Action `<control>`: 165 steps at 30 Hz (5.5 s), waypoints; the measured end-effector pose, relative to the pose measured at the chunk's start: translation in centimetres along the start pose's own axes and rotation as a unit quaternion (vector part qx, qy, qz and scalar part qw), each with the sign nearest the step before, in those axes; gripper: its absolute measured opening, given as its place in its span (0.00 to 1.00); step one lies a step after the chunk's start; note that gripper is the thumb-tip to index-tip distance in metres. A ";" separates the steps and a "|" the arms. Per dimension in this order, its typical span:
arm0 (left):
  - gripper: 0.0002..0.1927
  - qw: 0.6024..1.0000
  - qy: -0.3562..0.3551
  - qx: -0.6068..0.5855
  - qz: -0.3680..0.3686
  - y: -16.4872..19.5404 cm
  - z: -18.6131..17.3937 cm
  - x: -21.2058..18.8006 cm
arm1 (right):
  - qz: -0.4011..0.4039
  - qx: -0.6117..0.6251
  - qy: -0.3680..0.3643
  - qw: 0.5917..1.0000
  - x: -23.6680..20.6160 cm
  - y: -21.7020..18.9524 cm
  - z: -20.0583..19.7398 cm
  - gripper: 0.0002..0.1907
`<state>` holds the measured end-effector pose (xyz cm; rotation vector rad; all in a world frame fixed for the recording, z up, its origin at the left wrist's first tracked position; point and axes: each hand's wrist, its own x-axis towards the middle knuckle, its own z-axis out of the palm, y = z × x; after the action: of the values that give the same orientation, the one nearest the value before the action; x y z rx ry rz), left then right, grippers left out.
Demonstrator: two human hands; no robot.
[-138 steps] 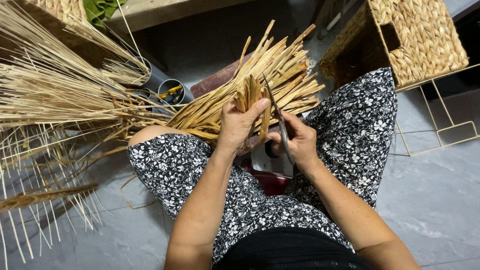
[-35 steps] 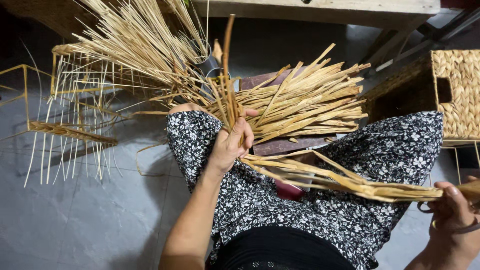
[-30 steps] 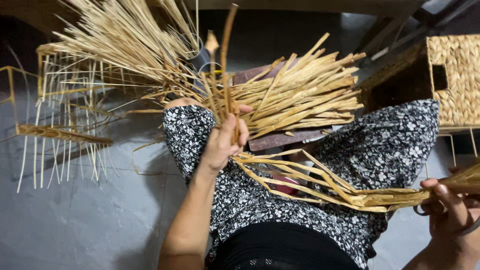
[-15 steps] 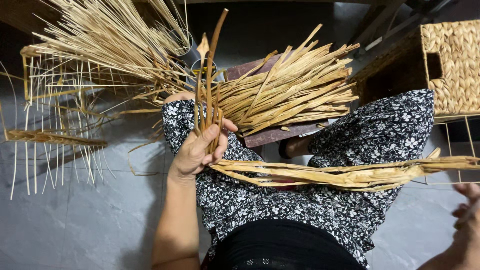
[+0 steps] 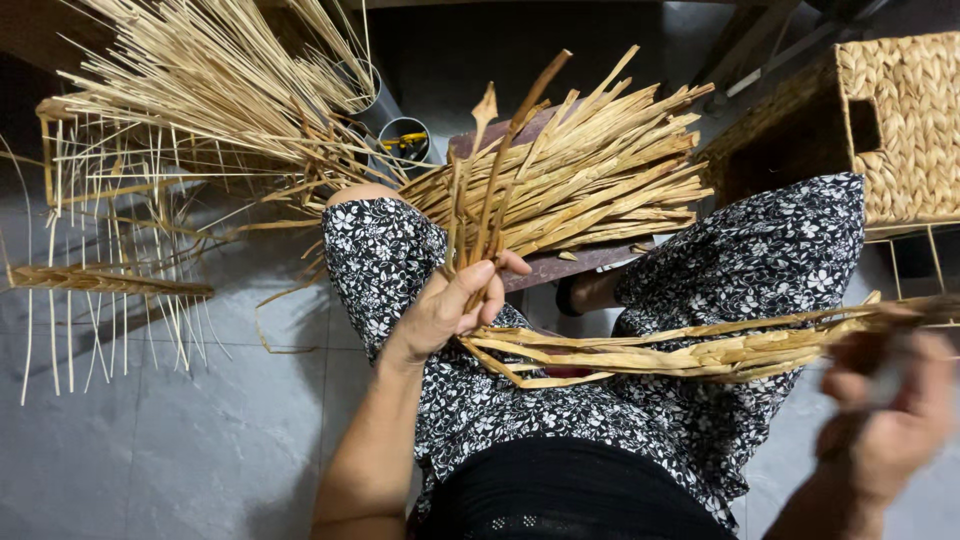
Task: The person sits on the floor with a bundle of dried palm leaves across their lap and trims the leaflets with scissors. They sort through the bundle, cut off unwanted strips, and set trimmed pieces aside while holding the remaining bundle steady.
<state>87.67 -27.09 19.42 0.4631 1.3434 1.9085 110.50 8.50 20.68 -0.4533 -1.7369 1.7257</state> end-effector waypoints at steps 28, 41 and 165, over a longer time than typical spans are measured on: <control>0.21 0.991 0.023 0.131 -0.020 -1.5 3.0 0.9 | 0.241 -0.149 -0.314 0.906 -1.5 2.7 8.2 0.35; 0.22 0.970 -0.007 0.227 -0.082 -2.9 2.3 0.8 | 0.125 -0.131 -0.345 0.921 1.2 1.2 7.8 0.45; 0.17 0.905 0.200 -0.282 0.248 2.6 -5.4 0.0 | -0.055 -0.487 -0.336 0.804 1.0 0.2 3.5 0.19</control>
<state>83.13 -31.04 19.71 0.1171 0.8712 2.8106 107.48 6.56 20.95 -0.1194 -3.0661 0.7805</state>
